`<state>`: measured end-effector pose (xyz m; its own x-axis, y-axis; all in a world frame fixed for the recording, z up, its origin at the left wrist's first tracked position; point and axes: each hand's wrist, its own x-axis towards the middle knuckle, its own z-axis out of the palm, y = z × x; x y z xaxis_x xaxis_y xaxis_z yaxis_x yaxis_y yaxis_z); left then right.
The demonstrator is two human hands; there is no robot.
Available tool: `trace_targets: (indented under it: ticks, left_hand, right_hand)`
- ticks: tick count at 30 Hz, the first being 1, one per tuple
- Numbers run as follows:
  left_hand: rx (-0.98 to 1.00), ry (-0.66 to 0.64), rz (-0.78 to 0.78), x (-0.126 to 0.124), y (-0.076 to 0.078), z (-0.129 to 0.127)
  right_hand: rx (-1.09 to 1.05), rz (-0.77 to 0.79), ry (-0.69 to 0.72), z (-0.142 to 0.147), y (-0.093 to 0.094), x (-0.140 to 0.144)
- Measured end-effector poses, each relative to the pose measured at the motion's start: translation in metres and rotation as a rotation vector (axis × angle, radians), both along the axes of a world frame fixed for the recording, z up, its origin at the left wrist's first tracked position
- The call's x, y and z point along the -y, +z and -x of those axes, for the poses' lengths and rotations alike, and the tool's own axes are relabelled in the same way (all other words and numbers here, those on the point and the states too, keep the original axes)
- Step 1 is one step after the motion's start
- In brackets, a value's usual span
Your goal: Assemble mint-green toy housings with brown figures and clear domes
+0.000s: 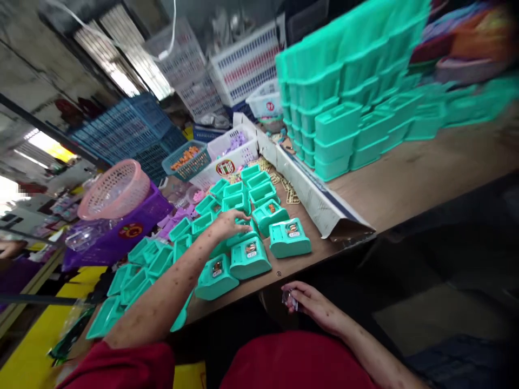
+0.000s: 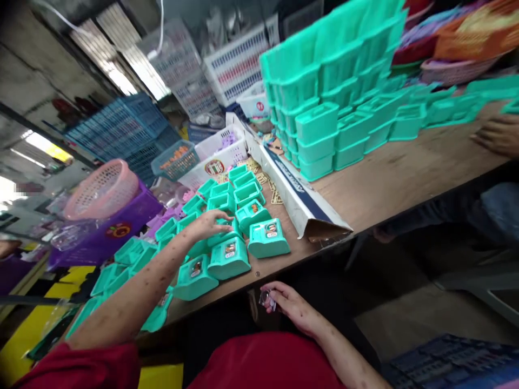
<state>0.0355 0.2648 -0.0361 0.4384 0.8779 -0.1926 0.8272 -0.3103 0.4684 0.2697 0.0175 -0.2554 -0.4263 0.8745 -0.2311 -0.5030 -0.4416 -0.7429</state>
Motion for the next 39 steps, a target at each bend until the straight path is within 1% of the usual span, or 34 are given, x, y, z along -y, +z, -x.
trace_targets:
  ticks: [2,5,9,11,13,17,19,21,23,25,26,28,29,30,32,33,34,35,37,39]
  left_hand:
    - [0.011,-0.011,0.013,0.000,0.003,0.000]
    - [0.044,-0.010,0.097,-0.004,0.004,0.005]
    - [0.059,0.004,0.252,-0.007,-0.001,0.012]
    - [0.067,0.000,0.328,-0.006,-0.004,0.014]
    - [0.069,0.011,0.367,-0.002,-0.007,0.015]
    - [0.029,0.019,0.362,0.000,-0.010,0.016]
    - [-0.013,0.015,0.334,-0.002,-0.007,0.016]
    - [-0.060,0.022,0.280,-0.005,-0.001,0.015]
    - [-0.089,0.037,0.180,-0.002,0.008,0.011]
    - [-0.084,0.048,0.041,0.011,0.017,0.005]
    - [-0.053,0.045,-0.045,0.022,0.021,0.001]
    - [0.074,-0.002,-0.201,0.055,0.029,-0.008]
    - [0.162,-0.055,-0.224,0.074,0.033,-0.014]
    - [0.226,-0.138,-0.162,0.095,0.036,-0.019]
    - [0.328,-0.289,0.039,0.134,0.041,-0.030]
    - [0.372,-0.356,0.086,0.151,0.042,-0.034]
    - [0.405,-0.412,0.097,0.164,0.042,-0.039]
    - [0.427,-0.461,0.070,0.173,0.041,-0.042]
    - [0.429,-0.544,-0.029,0.181,0.041,-0.045]
    - [0.411,-0.587,-0.112,0.180,0.043,-0.045]
  right_hand:
    - [-0.013,-0.023,-0.011,0.000,0.004,0.004]
    - [-0.041,-0.039,-0.032,0.001,0.003,0.014]
    - [-0.044,-0.036,-0.034,0.001,-0.003,0.022]
    - [-0.039,-0.030,-0.025,0.002,-0.005,0.023]
    - [-0.029,-0.027,-0.018,0.003,-0.007,0.020]
    - [0.019,-0.048,0.007,0.008,-0.007,0.010]
    - [0.057,-0.074,0.030,0.012,-0.001,0.004]
    - [0.095,-0.104,0.047,0.014,0.012,0.000]
    - [0.116,-0.128,0.036,0.012,0.033,0.002]
    - [0.112,-0.147,-0.028,0.007,0.061,0.007]
    - [0.103,-0.155,-0.079,0.002,0.077,0.010]
    - [0.098,-0.214,-0.244,-0.007,0.111,0.014]
    - [0.095,-0.229,-0.301,-0.012,0.126,0.015]
    - [0.088,-0.239,-0.356,-0.016,0.140,0.014]
    - [0.090,-0.266,-0.418,-0.021,0.160,0.011]
    - [0.091,-0.282,-0.428,-0.021,0.166,0.009]
    - [0.091,-0.297,-0.430,-0.021,0.169,0.007]
    - [0.081,-0.306,-0.427,-0.021,0.170,0.006]
    - [0.008,-0.280,-0.405,-0.018,0.168,0.006]
    - [-0.141,-0.191,-0.344,-0.015,0.163,0.008]
